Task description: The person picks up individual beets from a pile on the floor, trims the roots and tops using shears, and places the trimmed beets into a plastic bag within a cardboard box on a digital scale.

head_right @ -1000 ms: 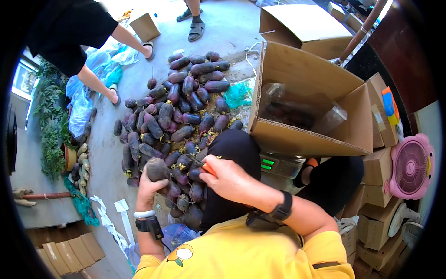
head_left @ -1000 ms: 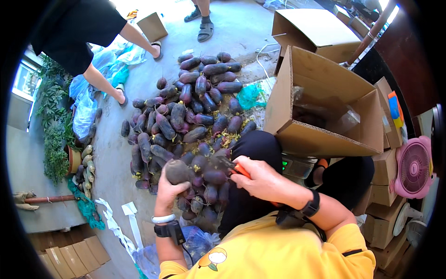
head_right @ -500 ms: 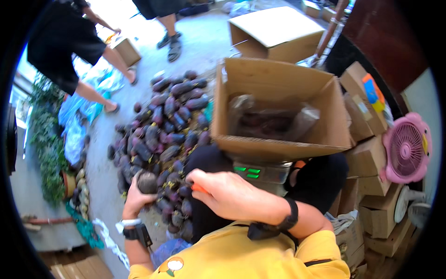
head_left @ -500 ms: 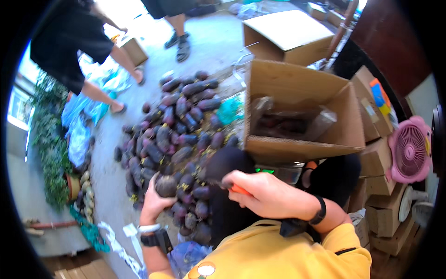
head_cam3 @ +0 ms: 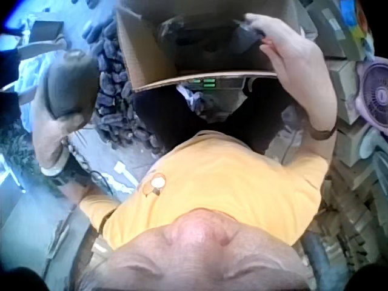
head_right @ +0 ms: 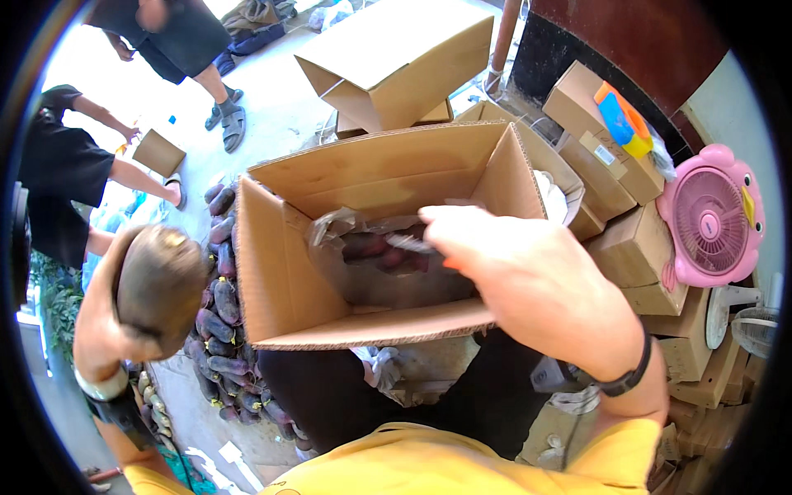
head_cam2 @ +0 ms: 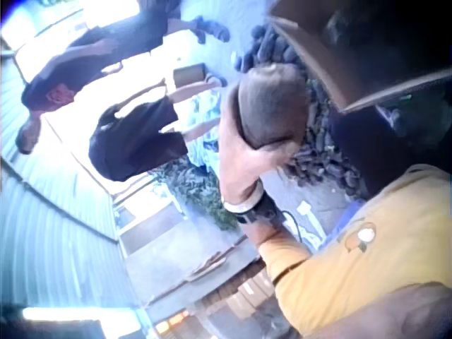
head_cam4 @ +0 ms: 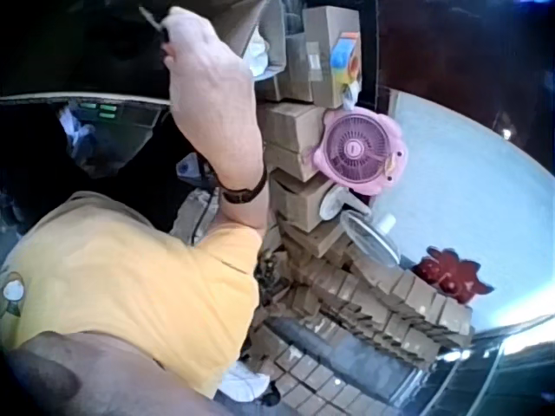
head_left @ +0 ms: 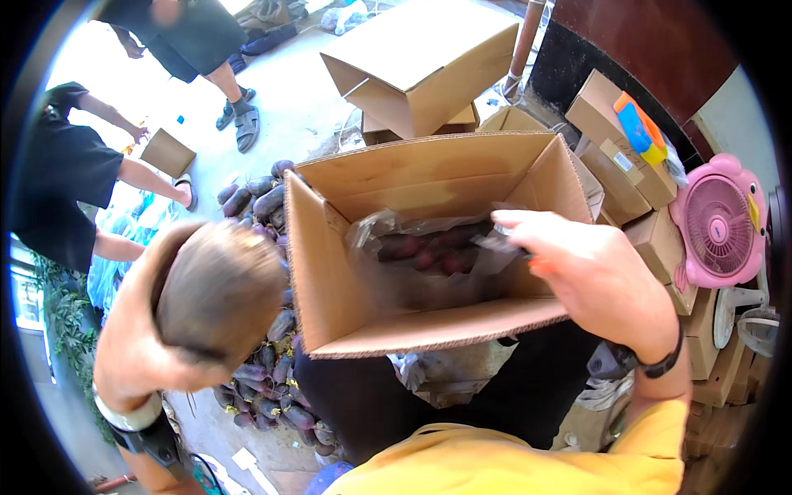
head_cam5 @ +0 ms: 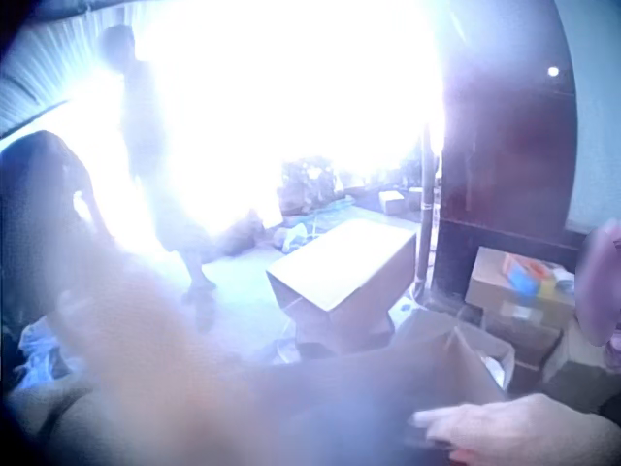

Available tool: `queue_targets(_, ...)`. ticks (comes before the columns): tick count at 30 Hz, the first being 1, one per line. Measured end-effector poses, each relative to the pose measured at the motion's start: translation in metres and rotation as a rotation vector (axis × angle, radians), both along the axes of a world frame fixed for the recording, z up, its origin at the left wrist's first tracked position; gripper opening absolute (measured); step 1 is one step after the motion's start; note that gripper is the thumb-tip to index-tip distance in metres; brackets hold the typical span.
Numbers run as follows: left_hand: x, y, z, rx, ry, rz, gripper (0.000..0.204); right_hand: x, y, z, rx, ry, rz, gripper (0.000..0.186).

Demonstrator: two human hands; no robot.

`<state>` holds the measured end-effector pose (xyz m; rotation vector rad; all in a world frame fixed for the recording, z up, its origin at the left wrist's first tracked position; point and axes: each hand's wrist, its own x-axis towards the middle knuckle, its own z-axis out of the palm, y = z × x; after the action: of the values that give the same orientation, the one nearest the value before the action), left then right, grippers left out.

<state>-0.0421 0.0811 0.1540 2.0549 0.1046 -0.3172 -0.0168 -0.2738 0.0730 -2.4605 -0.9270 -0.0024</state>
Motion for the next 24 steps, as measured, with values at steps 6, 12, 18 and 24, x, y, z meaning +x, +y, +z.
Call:
queue_targets(6, 0.106, -0.089, -0.032, 0.406, 0.128, -0.616, 0.085, 0.046, 0.005, -0.032, -0.750, 0.195, 0.506, 0.036)
queue_targets(12, 0.147, -0.151, -0.113, 0.574, 0.317, -0.936, 0.061, 0.058, -0.001, -0.030, -0.947, 0.266, 0.664, 0.020)
queue_targets(18, 0.158, -0.194, -0.203, 0.838, 0.273, -1.181, 0.051, 0.065, -0.002, -0.030, -0.799, 0.266, 0.687, 0.029)
queue_targets(24, 0.140, -0.195, -0.273, 1.096, 0.068, -1.415, 0.045, 0.082, 0.017, -0.028, -1.305, 0.427, 0.981, 0.056)
